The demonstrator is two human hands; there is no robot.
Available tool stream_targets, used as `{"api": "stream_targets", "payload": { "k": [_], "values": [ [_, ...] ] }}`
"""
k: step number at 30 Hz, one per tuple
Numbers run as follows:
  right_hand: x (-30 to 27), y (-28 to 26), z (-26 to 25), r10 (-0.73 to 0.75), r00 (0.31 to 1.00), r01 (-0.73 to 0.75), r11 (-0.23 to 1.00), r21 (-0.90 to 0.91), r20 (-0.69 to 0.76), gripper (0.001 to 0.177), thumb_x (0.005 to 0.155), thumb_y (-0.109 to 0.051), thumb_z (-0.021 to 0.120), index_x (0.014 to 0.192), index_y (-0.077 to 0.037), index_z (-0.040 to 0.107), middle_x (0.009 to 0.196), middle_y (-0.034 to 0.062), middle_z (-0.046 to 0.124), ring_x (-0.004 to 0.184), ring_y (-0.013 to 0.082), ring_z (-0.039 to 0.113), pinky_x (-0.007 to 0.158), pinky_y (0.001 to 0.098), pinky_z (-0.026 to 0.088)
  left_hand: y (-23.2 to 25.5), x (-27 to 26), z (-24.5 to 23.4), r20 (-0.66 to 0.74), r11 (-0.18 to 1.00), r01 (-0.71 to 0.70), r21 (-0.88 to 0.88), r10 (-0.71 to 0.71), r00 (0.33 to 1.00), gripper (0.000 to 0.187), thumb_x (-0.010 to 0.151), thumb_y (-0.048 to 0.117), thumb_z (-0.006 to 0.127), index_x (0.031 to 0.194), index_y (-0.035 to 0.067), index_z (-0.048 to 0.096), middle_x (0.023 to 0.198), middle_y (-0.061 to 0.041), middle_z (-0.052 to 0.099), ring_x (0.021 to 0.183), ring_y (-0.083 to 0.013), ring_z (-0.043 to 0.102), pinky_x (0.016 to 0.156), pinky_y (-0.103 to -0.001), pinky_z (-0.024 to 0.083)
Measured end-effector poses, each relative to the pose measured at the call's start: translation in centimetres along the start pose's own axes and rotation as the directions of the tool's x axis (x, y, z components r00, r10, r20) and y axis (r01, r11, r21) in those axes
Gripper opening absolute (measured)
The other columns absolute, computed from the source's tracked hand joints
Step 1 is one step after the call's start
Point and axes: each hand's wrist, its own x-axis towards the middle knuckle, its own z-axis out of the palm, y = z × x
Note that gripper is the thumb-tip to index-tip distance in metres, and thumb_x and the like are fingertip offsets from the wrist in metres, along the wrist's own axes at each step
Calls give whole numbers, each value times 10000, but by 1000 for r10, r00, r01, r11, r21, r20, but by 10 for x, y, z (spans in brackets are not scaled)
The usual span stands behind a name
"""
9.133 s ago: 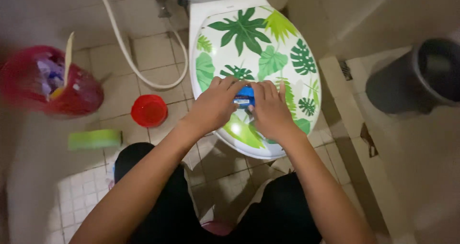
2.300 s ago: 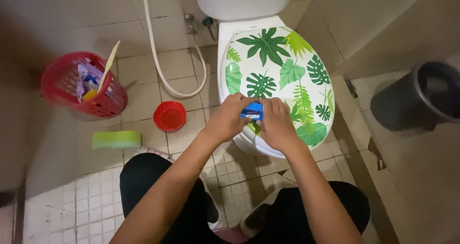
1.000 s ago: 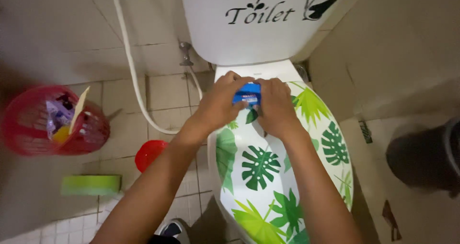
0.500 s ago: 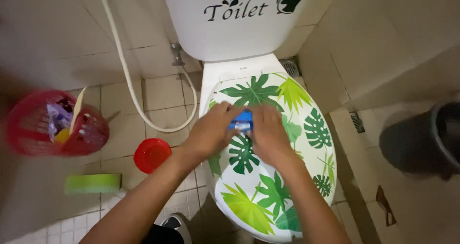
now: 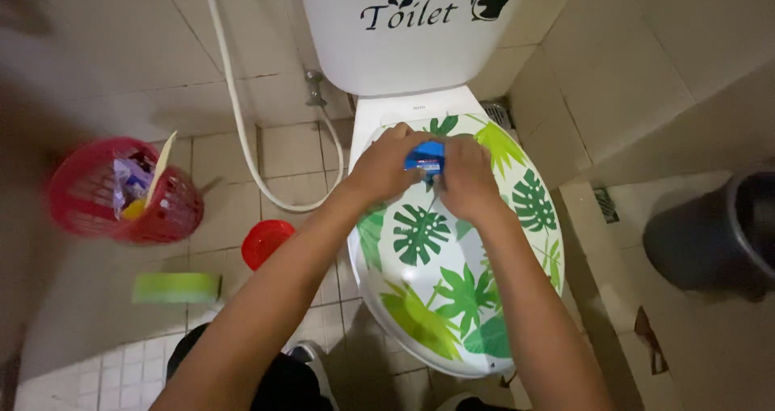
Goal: Cleaning the toilet seat using a handheld brush.
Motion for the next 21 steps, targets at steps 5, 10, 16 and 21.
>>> {"api": "stream_targets", "payload": {
  "k": [5,10,16,21],
  "values": [
    [-40,-18,-6,44,998,-44,999,-14,42,543,792,-92,765,1256,12,503,1194,242,558,1152,441,514,1012,545,384,10,-31,7,29,993,-118,22,117,993,570,778,139,810,1323,166,645,1112,-145,594,1099,-368,584,935,-451,498],
    [-86,-43,-24,71,996,-71,997,3,52,634,785,-94,771,1329,26,468,1237,255,550,1203,455,500,1063,541,366,48,-70,12,104,995,-89,52,83,991,564,801,160,797,1333,171,607,1145,-130,586,1090,-351,589,891,-441,508],
    [-80,-21,-30,137,987,-136,991,-10,87,648,783,-109,771,1343,0,464,1262,244,544,1240,449,484,1094,554,334,46,-51,29,72,987,-147,64,142,987,593,779,163,811,1334,176,603,1122,-132,579,1084,-357,585,897,-449,511],
    [-78,-8,-35,234,963,-229,972,-50,133,628,807,-114,764,1358,-36,473,1274,222,536,1258,422,480,1109,578,315,42,-32,49,25,980,-174,95,173,985,588,767,185,833,1315,174,620,1124,-144,576,1101,-374,579,911,-457,507]
  ]
}}
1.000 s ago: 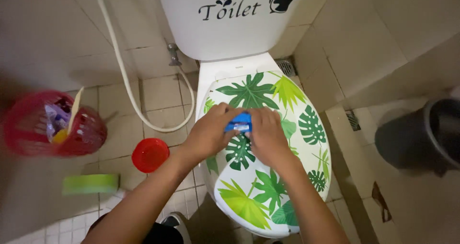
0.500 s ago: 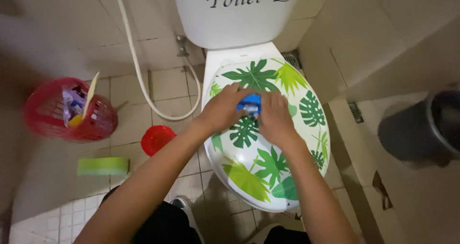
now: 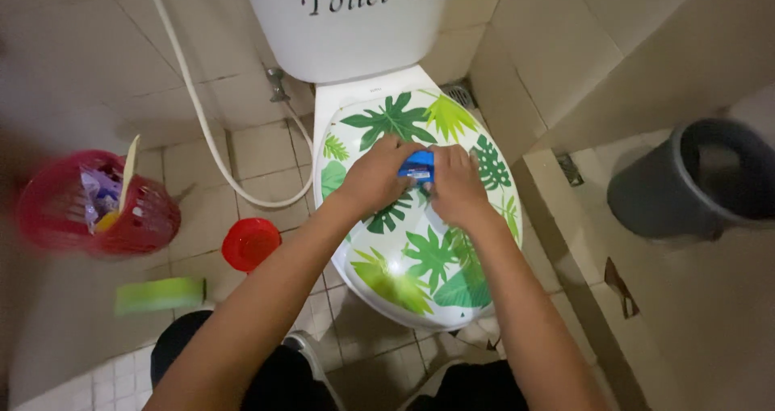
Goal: Cleaning the toilet seat using a handheld brush.
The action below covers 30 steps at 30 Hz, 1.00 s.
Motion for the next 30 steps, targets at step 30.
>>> {"api": "stream_targets", "payload": {
  "k": [30],
  "values": [
    [-126,13,-44,106,994,-105,992,70,-20,612,811,-61,741,1338,27,443,1283,255,526,1244,446,482,1052,533,385,100,-24,39,235,995,-29,-99,52,971,547,813,188,791,1325,176,598,1162,-129,574,1115,-359,581,886,-447,518]
  ]
}}
